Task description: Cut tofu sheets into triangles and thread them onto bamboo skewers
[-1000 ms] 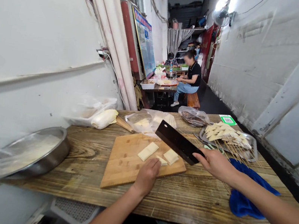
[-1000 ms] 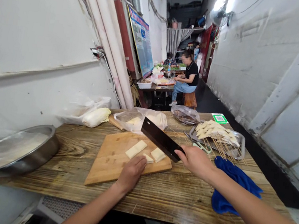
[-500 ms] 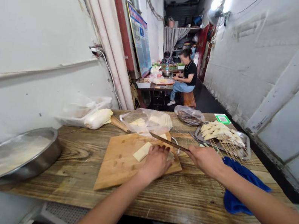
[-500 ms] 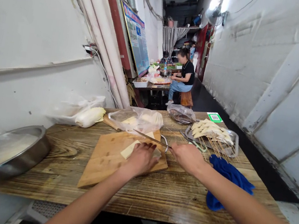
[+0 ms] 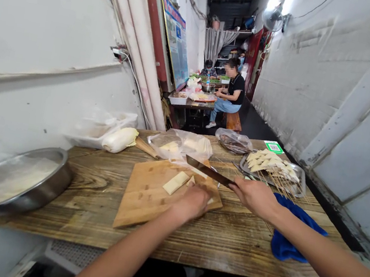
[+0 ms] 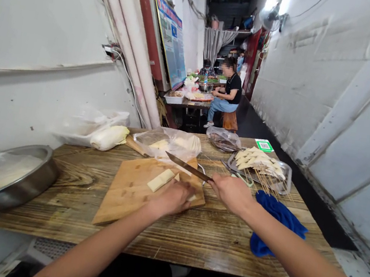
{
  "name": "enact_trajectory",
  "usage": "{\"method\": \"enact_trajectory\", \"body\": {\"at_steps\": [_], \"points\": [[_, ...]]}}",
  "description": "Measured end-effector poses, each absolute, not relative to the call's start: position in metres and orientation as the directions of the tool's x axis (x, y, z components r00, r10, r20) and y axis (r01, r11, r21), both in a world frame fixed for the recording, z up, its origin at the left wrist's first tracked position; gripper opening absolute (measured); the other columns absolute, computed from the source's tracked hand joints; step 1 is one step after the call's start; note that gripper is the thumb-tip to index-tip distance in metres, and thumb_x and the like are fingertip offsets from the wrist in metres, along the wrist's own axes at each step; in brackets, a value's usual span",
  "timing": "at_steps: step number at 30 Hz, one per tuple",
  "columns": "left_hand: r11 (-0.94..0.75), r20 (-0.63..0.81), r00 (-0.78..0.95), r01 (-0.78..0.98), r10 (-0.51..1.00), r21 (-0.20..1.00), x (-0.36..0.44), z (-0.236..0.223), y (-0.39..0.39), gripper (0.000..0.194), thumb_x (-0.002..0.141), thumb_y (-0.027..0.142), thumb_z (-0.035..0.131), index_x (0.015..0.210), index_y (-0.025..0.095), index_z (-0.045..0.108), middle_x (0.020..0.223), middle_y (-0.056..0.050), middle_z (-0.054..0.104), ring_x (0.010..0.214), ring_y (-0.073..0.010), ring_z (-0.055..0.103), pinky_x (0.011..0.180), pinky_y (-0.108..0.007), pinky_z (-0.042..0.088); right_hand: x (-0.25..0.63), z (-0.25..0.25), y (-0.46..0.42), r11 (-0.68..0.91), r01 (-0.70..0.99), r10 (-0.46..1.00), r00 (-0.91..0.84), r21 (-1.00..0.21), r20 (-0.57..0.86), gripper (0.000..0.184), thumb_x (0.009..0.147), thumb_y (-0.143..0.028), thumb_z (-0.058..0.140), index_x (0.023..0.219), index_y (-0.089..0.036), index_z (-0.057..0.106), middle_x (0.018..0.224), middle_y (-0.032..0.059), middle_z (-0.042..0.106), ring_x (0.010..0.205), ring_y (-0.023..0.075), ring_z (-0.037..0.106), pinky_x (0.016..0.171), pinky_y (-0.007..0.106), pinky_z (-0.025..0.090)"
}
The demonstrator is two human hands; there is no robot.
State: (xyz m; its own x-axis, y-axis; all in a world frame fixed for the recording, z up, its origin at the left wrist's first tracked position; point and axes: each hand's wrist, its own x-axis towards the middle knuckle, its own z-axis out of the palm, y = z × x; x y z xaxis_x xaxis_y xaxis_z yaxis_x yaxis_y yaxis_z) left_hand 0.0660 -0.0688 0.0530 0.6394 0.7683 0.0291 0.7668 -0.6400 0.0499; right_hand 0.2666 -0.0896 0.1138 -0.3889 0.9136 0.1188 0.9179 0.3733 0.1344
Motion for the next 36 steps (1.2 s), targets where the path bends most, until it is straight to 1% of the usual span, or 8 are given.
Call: {"method": "enact_trajectory", "body": {"at_steps": [2, 7, 12, 16, 23, 27, 31, 36], "points": [[-0.616, 0.048, 0.615, 0.783, 0.787, 0.08, 0.053, 0.048, -0.081, 0.018, 0.071, 0.021, 0.056, 0.088, 0.018, 0.062, 0.088, -0.01, 0.062, 0.087, -0.0269, 0.056, 0.082, -0.043, 0.038, 0.266, 0.112, -0.091, 0.365, 0.925, 0.92, -0.376, 0.11, 0.107, 0.034, 0.093, -0.04, 0.028, 0.088, -0.02, 0.055, 0.074, 0.005, 0.066, 0.064, 0.0179, 0.062, 0.051, 0.024, 0.03], [-0.567, 0.124, 0.557, 0.772, 0.821, 0.285, 0.017, 0.027, -0.091, 0.041, 0.071, 0.024, 0.06, 0.112, 0.023, 0.056, 0.118, -0.008, 0.055, 0.107, -0.0265, 0.047, 0.09, -0.041, 0.036, 0.259, 0.107, -0.093, 0.387, 0.92, 0.916, -0.392, 0.062, 0.089, 0.036, 0.093, -0.04, 0.028, 0.087, -0.019, 0.057, 0.072, 0.006, 0.066, 0.064, 0.0184, 0.062, 0.052, 0.024, 0.03], [-0.456, 0.186, 0.417, 0.786, 0.89, 0.419, 0.011, 0.012, -0.09, 0.058, 0.068, 0.022, 0.063, 0.124, 0.018, 0.046, 0.112, -0.011, 0.058, 0.106, -0.0266, 0.05, 0.091, -0.042, 0.037, 0.251, 0.107, -0.099, 0.391, 0.92, 0.916, -0.391, 0.016, 0.09, 0.037, 0.092, -0.04, 0.031, 0.084, -0.019, 0.059, 0.069, 0.0058, 0.066, 0.061, 0.0182, 0.061, 0.051, 0.024, 0.029], [-0.368, 0.231, 0.289, 0.786, 0.929, 0.497, 0.015, 0.007, -0.088, 0.058, 0.065, 0.019, 0.064, 0.12, 0.017, 0.049, 0.11, -0.009, 0.06, 0.104, -0.0257, 0.052, 0.091, -0.04, 0.039, 0.252, 0.107, -0.106, 0.414, 0.907, 0.909, -0.407, -0.08, 0.092, 0.036, 0.092, -0.036, 0.032, 0.078, -0.018, 0.059, 0.07, 0.0047, 0.066, 0.062, 0.0167, 0.061, 0.054, 0.023, 0.032], [-0.234, 0.196, 0.155, 0.838, 0.968, 0.492, 0.007, 0.012, -0.083, 0.054, 0.067, 0.029, 0.065, 0.119, 0.02, 0.052, 0.103, -0.009, 0.064, 0.096, -0.0268, 0.056, 0.084, -0.039, 0.041, 0.263, 0.101, -0.114, 0.36, 0.923, 0.933, -0.353, -0.138, 0.073, 0.034, 0.092, -0.037, 0.032, 0.084, -0.018, 0.058, 0.07, 0.0051, 0.065, 0.065, 0.0174, 0.062, 0.056, 0.023, 0.035], [-0.253, 0.211, 0.172, 0.854, 0.962, 0.455, 0.004, 0.012, -0.083, 0.054, 0.068, 0.033, 0.065, 0.119, 0.02, 0.052, 0.105, -0.01, 0.063, 0.097, -0.028, 0.055, 0.084, -0.041, 0.041, 0.268, 0.097, -0.117, 0.364, 0.919, 0.931, -0.357, -0.153, 0.072, 0.036, 0.092, -0.037, 0.03, 0.08, -0.018, 0.058, 0.07, 0.0052, 0.065, 0.065, 0.0175, 0.062, 0.057, 0.023, 0.035], [-0.305, 0.254, 0.2, 0.811, 0.946, 0.499, 0.005, 0.007, -0.081, 0.053, 0.068, 0.032, 0.066, 0.118, 0.02, 0.052, 0.107, -0.009, 0.062, 0.099, -0.0255, 0.054, 0.086, -0.038, 0.042, 0.265, 0.095, -0.12, 0.366, 0.915, 0.931, -0.36, -0.171, 0.066, 0.037, 0.092, -0.04, 0.03, 0.08, -0.019, 0.058, 0.067, 0.0047, 0.065, 0.063, 0.0176, 0.062, 0.055, 0.023, 0.035], [-0.34, 0.384, 0.141, 0.784, 0.912, 0.519, 0.006, -0.002, -0.086, 0.054, 0.069, 0.035, 0.066, 0.117, 0.017, 0.051, 0.11, -0.011, 0.06, 0.101, -0.0254, 0.053, 0.089, -0.042, 0.042, 0.258, 0.097, -0.12, 0.369, 0.915, 0.929, -0.364, -0.16, 0.063, 0.037, 0.092, -0.039, 0.029, 0.082, -0.02, 0.059, 0.067, 0.0039, 0.066, 0.063, 0.0182, 0.063, 0.053, 0.023, 0.034]]}}
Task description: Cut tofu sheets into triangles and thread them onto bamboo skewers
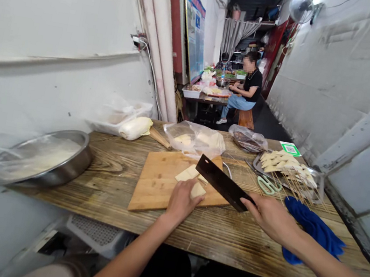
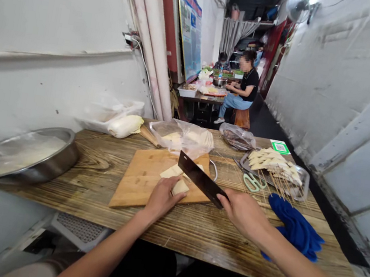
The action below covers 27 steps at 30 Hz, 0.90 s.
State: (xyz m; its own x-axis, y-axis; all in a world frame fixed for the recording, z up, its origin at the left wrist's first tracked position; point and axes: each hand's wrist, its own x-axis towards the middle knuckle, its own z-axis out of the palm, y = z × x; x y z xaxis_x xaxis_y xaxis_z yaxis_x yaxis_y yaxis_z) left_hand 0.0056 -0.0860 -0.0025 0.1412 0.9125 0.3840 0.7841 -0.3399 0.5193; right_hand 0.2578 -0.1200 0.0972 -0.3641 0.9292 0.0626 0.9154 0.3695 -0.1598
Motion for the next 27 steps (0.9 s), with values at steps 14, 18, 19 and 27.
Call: {"method": "enact_trajectory", "body": {"at_steps": [14, 18, 19, 27], "points": [[-0.732, 0.618, 0.467, 0.62, 0.633, 0.281, -0.038, -0.011, -0.087, 0.019, 0.082, 0.024, 0.053, 0.095, 0.022, 0.066, 0.103, -0.007, 0.065, 0.103, -0.0189, 0.055, 0.087, -0.037, 0.048, 0.252, 0.093, -0.113, 0.393, 0.902, 0.918, -0.398, -0.178, 0.011, 0.037, 0.092, -0.037, 0.031, 0.08, -0.019, 0.06, 0.066, 0.0046, 0.065, 0.06, 0.0164, 0.061, 0.055, 0.023, 0.036], [-0.734, 0.599, 0.488, 0.622, 0.635, 0.272, -0.032, -0.01, -0.085, 0.019, 0.084, 0.023, 0.05, 0.095, 0.022, 0.066, 0.102, -0.006, 0.066, 0.102, -0.0175, 0.057, 0.087, -0.035, 0.048, 0.248, 0.093, -0.113, 0.402, 0.892, 0.912, -0.41, -0.207, 0.003, 0.037, 0.092, -0.037, 0.03, 0.079, -0.019, 0.059, 0.071, 0.0053, 0.066, 0.062, 0.0164, 0.061, 0.058, 0.023, 0.038], [-0.738, 0.604, 0.487, 0.616, 0.631, 0.274, -0.031, -0.01, -0.085, 0.019, 0.084, 0.023, 0.049, 0.095, 0.022, 0.065, 0.102, -0.006, 0.066, 0.103, -0.0174, 0.057, 0.087, -0.035, 0.048, 0.248, 0.093, -0.112, 0.406, 0.889, 0.91, -0.415, -0.21, 0.001, 0.036, 0.092, -0.036, 0.03, 0.079, -0.019, 0.059, 0.071, 0.0051, 0.066, 0.062, 0.0163, 0.061, 0.058, 0.023, 0.038], [-0.701, 0.601, 0.444, 0.649, 0.665, 0.296, -0.023, -0.003, -0.096, 0.032, 0.077, 0.034, 0.059, 0.103, 0.016, 0.059, 0.11, -0.012, 0.061, 0.108, -0.0218, 0.053, 0.094, -0.039, 0.044, 0.25, 0.092, -0.106, 0.434, 0.886, 0.895, -0.445, -0.164, -0.033, 0.036, 0.092, -0.037, 0.03, 0.081, -0.019, 0.059, 0.07, 0.0048, 0.065, 0.061, 0.0159, 0.06, 0.057, 0.023, 0.036]]}}
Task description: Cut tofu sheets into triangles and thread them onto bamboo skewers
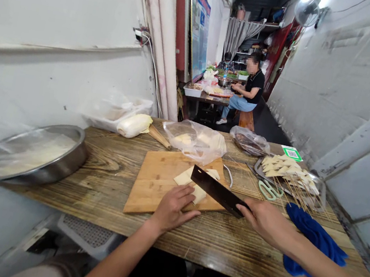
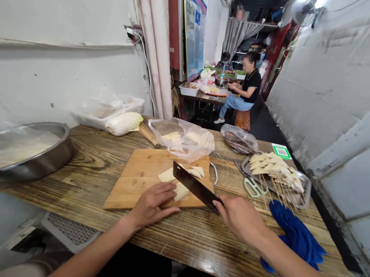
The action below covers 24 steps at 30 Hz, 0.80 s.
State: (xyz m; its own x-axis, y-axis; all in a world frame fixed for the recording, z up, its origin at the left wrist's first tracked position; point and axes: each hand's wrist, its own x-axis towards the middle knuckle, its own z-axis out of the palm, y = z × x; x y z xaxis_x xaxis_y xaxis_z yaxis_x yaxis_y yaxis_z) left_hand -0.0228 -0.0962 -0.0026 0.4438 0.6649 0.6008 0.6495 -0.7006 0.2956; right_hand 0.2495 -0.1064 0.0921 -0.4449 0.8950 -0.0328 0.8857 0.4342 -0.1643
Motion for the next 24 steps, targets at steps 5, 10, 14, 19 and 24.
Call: {"method": "enact_trajectory", "body": {"at_steps": [5, 10, 14, 19, 24], "points": [[-0.524, 0.578, 0.26, 0.775, 0.774, 0.353, -0.005, -0.011, -0.102, 0.031, 0.081, 0.028, 0.052, 0.11, 0.015, 0.055, 0.114, -0.014, 0.058, 0.108, -0.0232, 0.053, 0.091, -0.041, 0.046, 0.247, 0.095, -0.103, 0.432, 0.895, 0.9, -0.436, -0.106, -0.007, 0.039, 0.092, -0.038, 0.029, 0.079, -0.018, 0.059, 0.067, 0.0055, 0.064, 0.06, 0.017, 0.06, 0.054, 0.023, 0.035], [-0.543, 0.597, 0.232, 0.729, 0.768, 0.416, -0.007, -0.02, -0.1, 0.025, 0.081, 0.025, 0.053, 0.105, 0.017, 0.057, 0.115, -0.012, 0.058, 0.107, -0.021, 0.054, 0.09, -0.038, 0.047, 0.248, 0.096, -0.105, 0.422, 0.897, 0.903, -0.429, -0.132, -0.032, 0.038, 0.092, -0.039, 0.029, 0.081, -0.019, 0.059, 0.069, 0.0055, 0.065, 0.061, 0.0171, 0.061, 0.055, 0.024, 0.036], [-0.546, 0.573, 0.245, 0.711, 0.782, 0.442, -0.011, -0.019, -0.099, 0.024, 0.08, 0.026, 0.053, 0.103, 0.018, 0.058, 0.113, -0.012, 0.059, 0.105, -0.0206, 0.055, 0.089, -0.038, 0.048, 0.248, 0.095, -0.105, 0.417, 0.893, 0.902, -0.43, -0.172, -0.047, 0.038, 0.092, -0.039, 0.028, 0.085, -0.019, 0.06, 0.071, 0.0058, 0.066, 0.064, 0.0171, 0.062, 0.058, 0.024, 0.038], [-0.554, 0.573, 0.259, 0.713, 0.778, 0.43, -0.013, -0.019, -0.098, 0.025, 0.08, 0.027, 0.054, 0.103, 0.018, 0.059, 0.112, -0.012, 0.059, 0.105, -0.0213, 0.056, 0.088, -0.039, 0.049, 0.245, 0.097, -0.105, 0.392, 0.9, 0.909, -0.411, -0.189, -0.069, 0.037, 0.091, -0.039, 0.03, 0.085, -0.019, 0.061, 0.071, 0.0058, 0.066, 0.063, 0.0164, 0.061, 0.059, 0.024, 0.038], [-0.571, 0.604, 0.266, 0.721, 0.751, 0.393, -0.016, -0.016, -0.103, 0.031, 0.079, 0.03, 0.056, 0.107, 0.016, 0.055, 0.117, -0.014, 0.056, 0.11, -0.0229, 0.052, 0.091, -0.04, 0.047, 0.242, 0.097, -0.106, 0.408, 0.898, 0.904, -0.422, -0.166, -0.063, 0.036, 0.092, -0.038, 0.031, 0.083, -0.02, 0.06, 0.071, 0.0056, 0.066, 0.063, 0.0167, 0.062, 0.058, 0.023, 0.038]]}}
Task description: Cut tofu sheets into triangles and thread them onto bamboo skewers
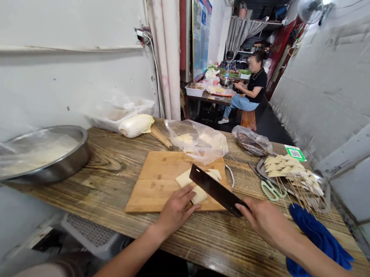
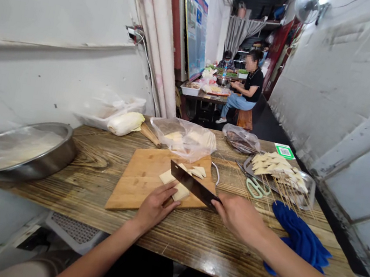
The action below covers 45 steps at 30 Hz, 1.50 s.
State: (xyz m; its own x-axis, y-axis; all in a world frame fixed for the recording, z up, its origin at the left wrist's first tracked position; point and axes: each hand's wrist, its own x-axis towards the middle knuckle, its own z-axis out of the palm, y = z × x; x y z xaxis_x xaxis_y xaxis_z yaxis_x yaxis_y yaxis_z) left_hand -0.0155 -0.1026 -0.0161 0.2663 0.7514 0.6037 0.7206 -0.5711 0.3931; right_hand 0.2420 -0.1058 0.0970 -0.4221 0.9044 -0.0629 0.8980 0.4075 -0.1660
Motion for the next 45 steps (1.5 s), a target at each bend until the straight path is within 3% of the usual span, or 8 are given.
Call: {"method": "enact_trajectory", "body": {"at_steps": [6, 17, 36, 45], "points": [[-0.603, 0.666, 0.294, 0.743, 0.685, 0.291, -0.015, -0.018, -0.114, 0.023, 0.084, 0.02, 0.049, 0.105, 0.018, 0.057, 0.107, -0.012, 0.061, 0.104, -0.0225, 0.055, 0.088, -0.043, 0.048, 0.245, 0.099, -0.1, 0.489, 0.865, 0.868, -0.495, -0.11, -0.042, 0.036, 0.091, -0.039, 0.031, 0.08, -0.02, 0.059, 0.065, 0.0046, 0.064, 0.058, 0.017, 0.061, 0.053, 0.024, 0.034], [-0.611, 0.673, 0.39, 0.783, 0.628, 0.117, -0.012, -0.03, -0.117, 0.029, 0.086, 0.014, 0.043, 0.111, 0.016, 0.056, 0.104, -0.012, 0.063, 0.1, -0.0219, 0.058, 0.086, -0.042, 0.05, 0.246, 0.114, -0.073, 0.625, 0.772, 0.765, -0.635, -0.114, -0.109, 0.035, 0.091, -0.04, 0.034, 0.077, -0.021, 0.06, 0.066, 0.0044, 0.065, 0.06, 0.0157, 0.06, 0.053, 0.023, 0.034], [-0.626, 0.693, 0.378, 0.767, 0.615, 0.137, -0.011, -0.027, -0.116, 0.026, 0.082, 0.012, 0.05, 0.107, 0.012, 0.055, 0.103, -0.013, 0.063, 0.107, -0.023, 0.054, 0.093, -0.043, 0.045, 0.244, 0.124, -0.045, 0.744, 0.66, 0.646, -0.751, -0.107, -0.135, 0.036, 0.092, -0.037, 0.033, 0.079, -0.018, 0.061, 0.06, 0.0023, 0.061, 0.053, 0.0121, 0.055, 0.049, 0.022, 0.027], [-0.627, 0.706, 0.376, 0.77, 0.6, 0.122, -0.01, -0.023, -0.116, 0.024, 0.08, 0.01, 0.052, 0.103, 0.01, 0.057, 0.099, -0.013, 0.064, 0.103, -0.0225, 0.056, 0.092, -0.042, 0.045, 0.242, 0.123, -0.04, 0.755, 0.655, 0.644, -0.749, -0.031, -0.156, 0.035, 0.091, -0.038, 0.035, 0.077, -0.018, 0.06, 0.064, 0.0039, 0.064, 0.055, 0.0125, 0.056, 0.049, 0.022, 0.025]]}}
